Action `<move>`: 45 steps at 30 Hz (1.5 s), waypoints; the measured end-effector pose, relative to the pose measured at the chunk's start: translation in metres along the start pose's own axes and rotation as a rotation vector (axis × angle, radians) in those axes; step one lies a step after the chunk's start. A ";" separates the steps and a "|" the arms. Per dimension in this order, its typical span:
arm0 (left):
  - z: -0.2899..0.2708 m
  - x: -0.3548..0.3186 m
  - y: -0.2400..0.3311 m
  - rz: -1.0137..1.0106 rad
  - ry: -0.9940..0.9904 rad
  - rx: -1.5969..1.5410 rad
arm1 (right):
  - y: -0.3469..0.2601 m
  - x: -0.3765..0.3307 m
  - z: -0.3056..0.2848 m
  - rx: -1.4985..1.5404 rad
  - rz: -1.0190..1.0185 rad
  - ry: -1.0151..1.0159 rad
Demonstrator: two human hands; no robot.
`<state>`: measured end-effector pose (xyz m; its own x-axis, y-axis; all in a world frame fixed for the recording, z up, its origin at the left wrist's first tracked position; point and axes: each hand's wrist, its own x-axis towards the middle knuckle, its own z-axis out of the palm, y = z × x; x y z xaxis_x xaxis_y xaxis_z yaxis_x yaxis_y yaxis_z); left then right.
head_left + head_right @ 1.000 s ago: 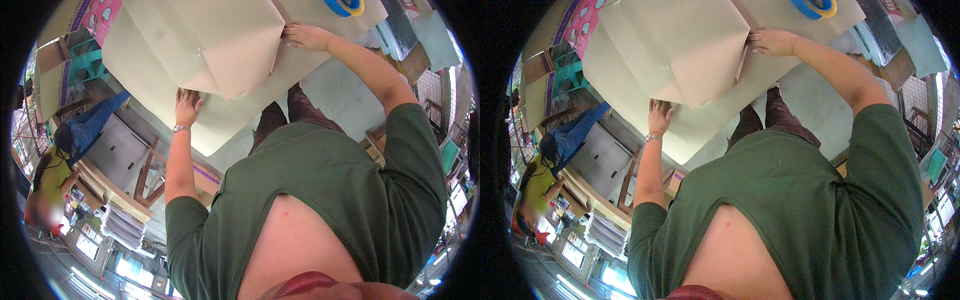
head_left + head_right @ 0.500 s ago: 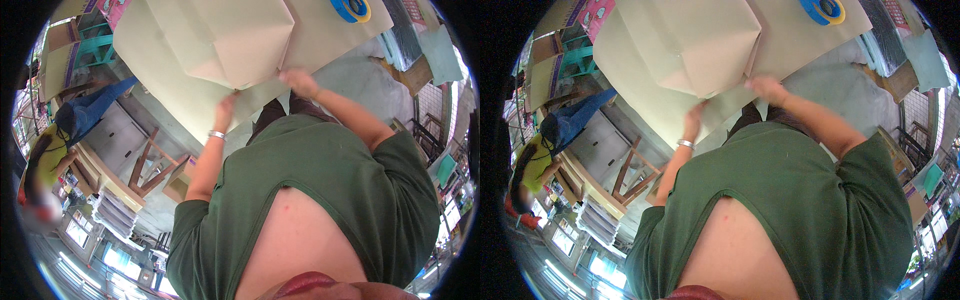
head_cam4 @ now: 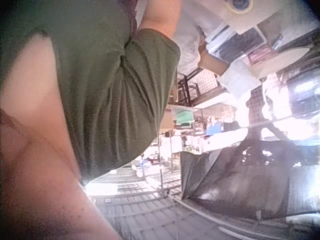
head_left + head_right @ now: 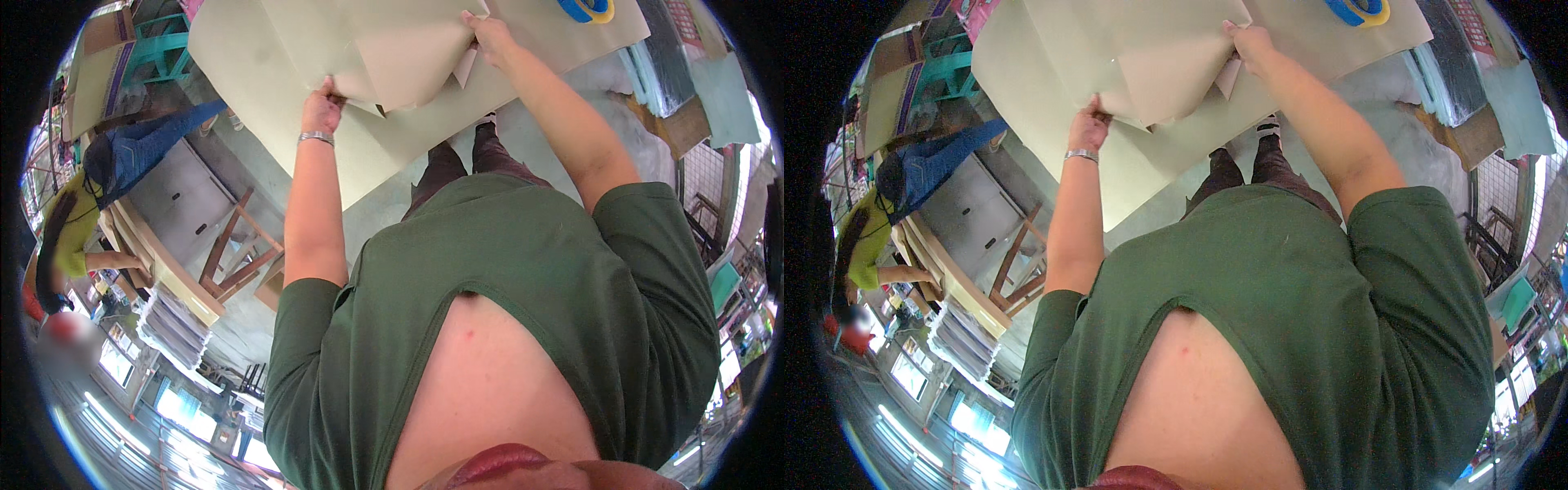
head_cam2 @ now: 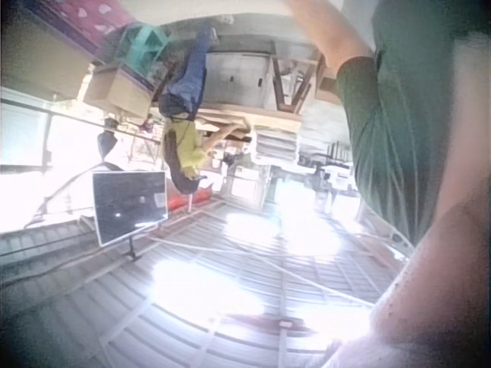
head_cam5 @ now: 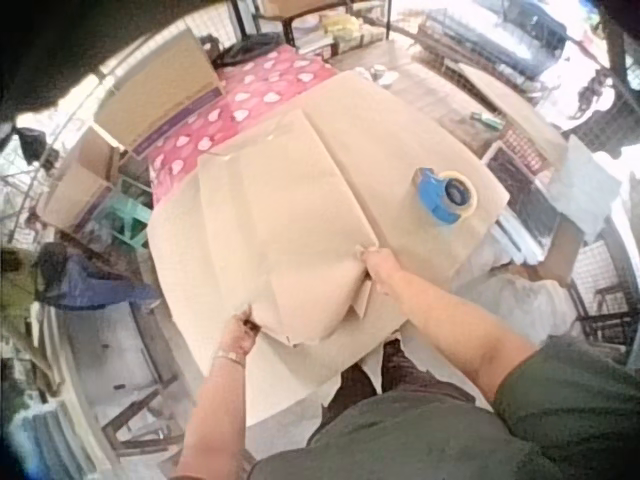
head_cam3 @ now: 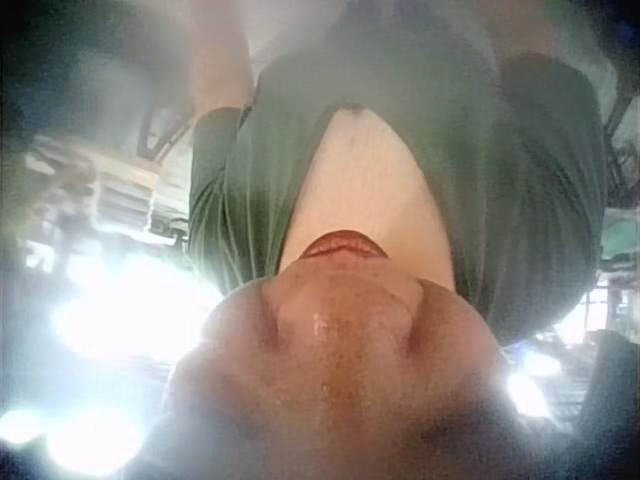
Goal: The person picks up illustration boards and places them into a cardboard box, then wraps several black boards in brown paper by hand and secures the paper using tape from a dispenser.
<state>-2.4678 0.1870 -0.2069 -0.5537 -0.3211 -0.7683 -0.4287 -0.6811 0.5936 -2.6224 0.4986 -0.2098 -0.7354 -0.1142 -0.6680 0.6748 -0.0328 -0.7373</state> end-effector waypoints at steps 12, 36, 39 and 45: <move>0.013 -0.102 -0.045 -0.064 -0.060 0.569 | 0.015 -0.159 -0.010 -0.771 -0.002 -0.525; -0.004 -0.004 -0.011 1.133 -0.002 1.958 | -0.019 -0.026 0.076 -1.903 -1.096 -0.511; -0.007 -0.008 -0.017 1.098 0.027 1.914 | -0.016 -0.026 0.081 -1.921 -1.093 -0.481; 0.045 -0.023 0.000 0.985 -0.021 1.930 | -0.010 -0.018 0.076 -1.897 -1.068 -0.454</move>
<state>-2.4874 0.2234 -0.1785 -0.9874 -0.0429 -0.1522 -0.0646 0.9879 0.1409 -2.6110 0.4258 -0.1822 -0.4311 -0.8757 -0.2176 -0.8835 0.4586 -0.0955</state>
